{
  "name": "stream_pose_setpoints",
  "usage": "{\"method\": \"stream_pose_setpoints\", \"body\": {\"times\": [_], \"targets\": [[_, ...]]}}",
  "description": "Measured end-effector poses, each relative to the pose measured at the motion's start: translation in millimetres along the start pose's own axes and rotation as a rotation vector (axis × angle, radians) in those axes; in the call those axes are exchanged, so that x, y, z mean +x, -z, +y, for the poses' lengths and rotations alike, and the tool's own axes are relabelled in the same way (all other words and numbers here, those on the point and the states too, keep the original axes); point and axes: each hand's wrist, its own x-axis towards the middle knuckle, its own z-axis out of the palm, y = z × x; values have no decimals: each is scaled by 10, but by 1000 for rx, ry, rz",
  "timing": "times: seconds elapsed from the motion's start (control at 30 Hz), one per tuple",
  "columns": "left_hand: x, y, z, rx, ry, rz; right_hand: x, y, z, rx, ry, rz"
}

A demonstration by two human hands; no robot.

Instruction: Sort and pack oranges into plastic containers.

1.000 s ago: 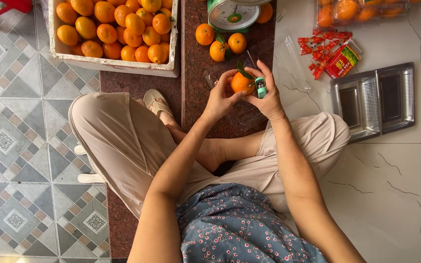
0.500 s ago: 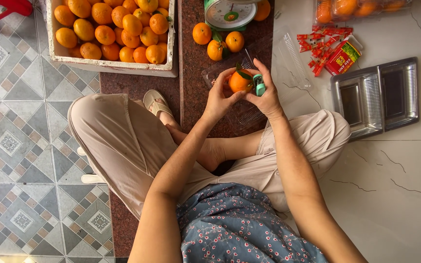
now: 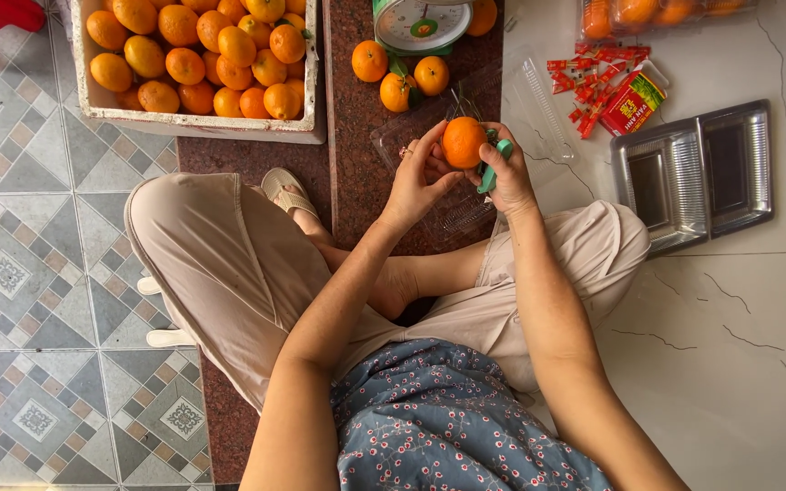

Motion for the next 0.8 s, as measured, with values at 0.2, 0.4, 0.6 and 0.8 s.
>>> {"method": "stream_pose_setpoints", "body": {"times": [0.2,0.4,0.6,0.8], "targets": [[-14,18,72,57,-15,23,-13,-23,-1,-10,-5,-12],[-1,14,-87,60,13,38,-33,-46,14,-99,25,16],[15,21,-205,1,78,24,-41,-87,-13,-203,54,21],[27,34,-251,18,139,-4,-30,-94,24,-342,74,43]]}}
